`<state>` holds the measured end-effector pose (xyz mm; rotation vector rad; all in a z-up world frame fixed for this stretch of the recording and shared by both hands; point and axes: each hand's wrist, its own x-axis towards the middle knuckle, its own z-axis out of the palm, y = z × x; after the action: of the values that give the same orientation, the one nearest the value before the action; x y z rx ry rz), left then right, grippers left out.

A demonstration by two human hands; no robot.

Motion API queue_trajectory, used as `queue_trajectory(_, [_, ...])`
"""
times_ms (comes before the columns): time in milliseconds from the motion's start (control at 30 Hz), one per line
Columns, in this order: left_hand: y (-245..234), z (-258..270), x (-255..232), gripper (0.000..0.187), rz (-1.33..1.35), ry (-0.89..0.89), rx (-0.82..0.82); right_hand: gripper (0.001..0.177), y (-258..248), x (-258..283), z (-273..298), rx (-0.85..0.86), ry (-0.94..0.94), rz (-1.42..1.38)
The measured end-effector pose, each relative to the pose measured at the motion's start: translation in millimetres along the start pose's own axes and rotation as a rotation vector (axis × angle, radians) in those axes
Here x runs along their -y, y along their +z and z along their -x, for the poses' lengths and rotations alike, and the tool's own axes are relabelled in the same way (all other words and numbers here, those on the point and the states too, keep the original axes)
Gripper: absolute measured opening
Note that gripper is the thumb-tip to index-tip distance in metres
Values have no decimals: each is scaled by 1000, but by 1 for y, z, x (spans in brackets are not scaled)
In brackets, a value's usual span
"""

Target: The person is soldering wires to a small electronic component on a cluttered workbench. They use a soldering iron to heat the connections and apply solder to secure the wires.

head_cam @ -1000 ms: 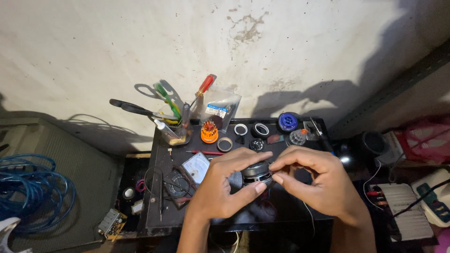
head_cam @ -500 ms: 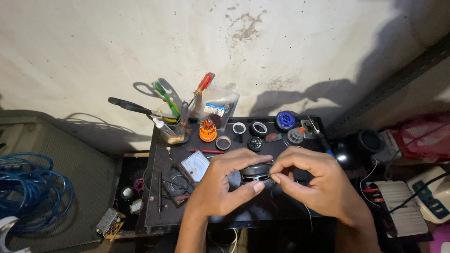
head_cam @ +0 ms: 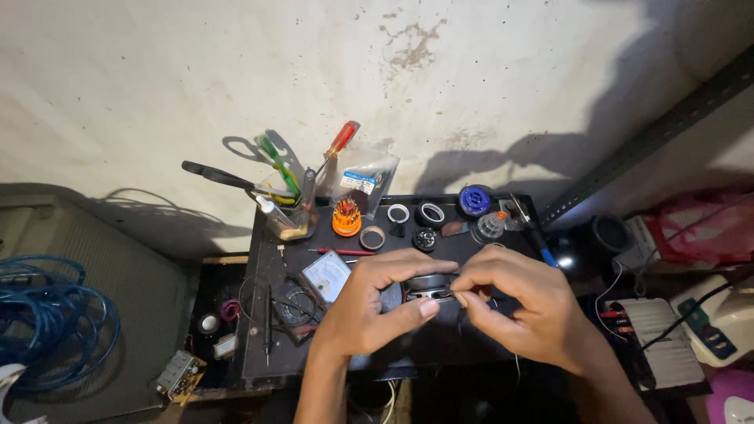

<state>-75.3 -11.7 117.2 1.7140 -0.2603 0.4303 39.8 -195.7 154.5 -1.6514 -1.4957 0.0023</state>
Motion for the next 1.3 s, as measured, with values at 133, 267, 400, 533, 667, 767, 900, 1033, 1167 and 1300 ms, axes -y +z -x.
queue_trajectory(133, [-1, 1, -2, 45, 49, -15, 13, 6, 2, -1, -1, -21, -145, 122])
queue_trajectory(267, [-2, 2, -1, 44, -10, 40, -42, 5, 5, -1, -1, -41, -98, 59])
queue_trajectory(400, [-1, 2, -2, 43, -59, 80, -121, 9, 6, -8, 5, -40, 203, -145])
queue_trajectory(533, [-2, 3, 1, 45, -83, 97, -123, 10, 3, -11, 3, -11, 320, -159])
queue_trajectory(667, [-1, 2, 4, 47, -115, 95, -126, 8, 2, -11, 0, 10, 263, -100])
queue_trajectory(767, [-2, 1, 3, 48, -137, 110, -141, 7, 2, -18, 4, 32, 386, -190])
queue_trajectory(900, [-4, 0, 3, 54, -185, 112, -141, 8, 3, -30, 8, 76, 567, -339])
queue_trajectory(1033, [-4, -1, 7, 58, -178, 100, -150, 10, -1, -32, 2, 111, 598, -325])
queue_trajectory(1167, [-4, -1, 9, 62, -196, 83, -146, 7, -6, -30, -3, 197, 777, -293])
queue_trajectory(1300, [-4, 0, 16, 66, -206, 96, -120, 8, -12, -25, -11, 269, 983, -560])
